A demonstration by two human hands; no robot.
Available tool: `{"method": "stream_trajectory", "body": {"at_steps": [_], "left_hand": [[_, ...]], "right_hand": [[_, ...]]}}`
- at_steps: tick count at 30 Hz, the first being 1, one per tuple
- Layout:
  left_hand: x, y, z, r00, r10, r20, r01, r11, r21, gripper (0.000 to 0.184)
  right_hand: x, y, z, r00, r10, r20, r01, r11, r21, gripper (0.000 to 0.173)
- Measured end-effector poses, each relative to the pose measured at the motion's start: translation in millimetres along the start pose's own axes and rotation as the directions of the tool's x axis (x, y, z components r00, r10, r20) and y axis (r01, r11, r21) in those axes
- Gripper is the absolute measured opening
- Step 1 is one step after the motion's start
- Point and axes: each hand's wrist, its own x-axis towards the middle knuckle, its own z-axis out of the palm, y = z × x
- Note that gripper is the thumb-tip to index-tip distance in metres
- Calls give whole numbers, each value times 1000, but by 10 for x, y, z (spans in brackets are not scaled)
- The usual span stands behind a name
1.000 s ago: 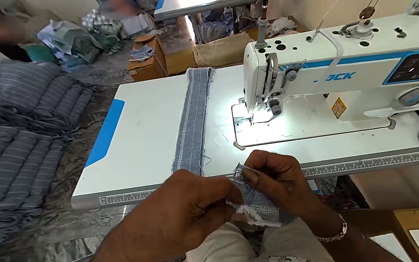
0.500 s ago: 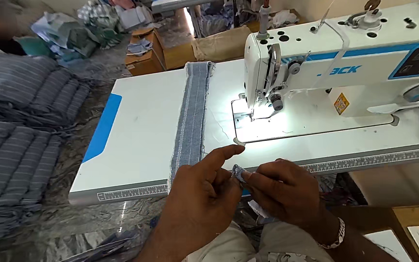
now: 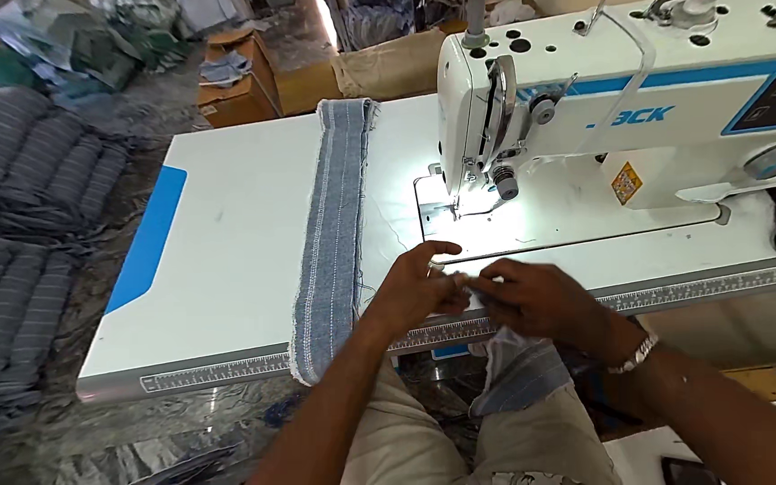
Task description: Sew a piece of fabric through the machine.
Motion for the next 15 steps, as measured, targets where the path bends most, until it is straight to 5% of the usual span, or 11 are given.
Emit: {"method": "stream_trajectory", "body": {"at_steps": [5, 15], "left_hand": [[917, 24, 84, 974, -138, -177, 155, 984, 87, 42], [1086, 64, 107, 918, -241, -316, 310, 932, 190, 18]], "right_hand": [[291, 743, 37, 994, 96, 56, -88, 988, -123, 33], [564, 871, 191, 944, 323, -61, -329, 927, -180, 30]]}}
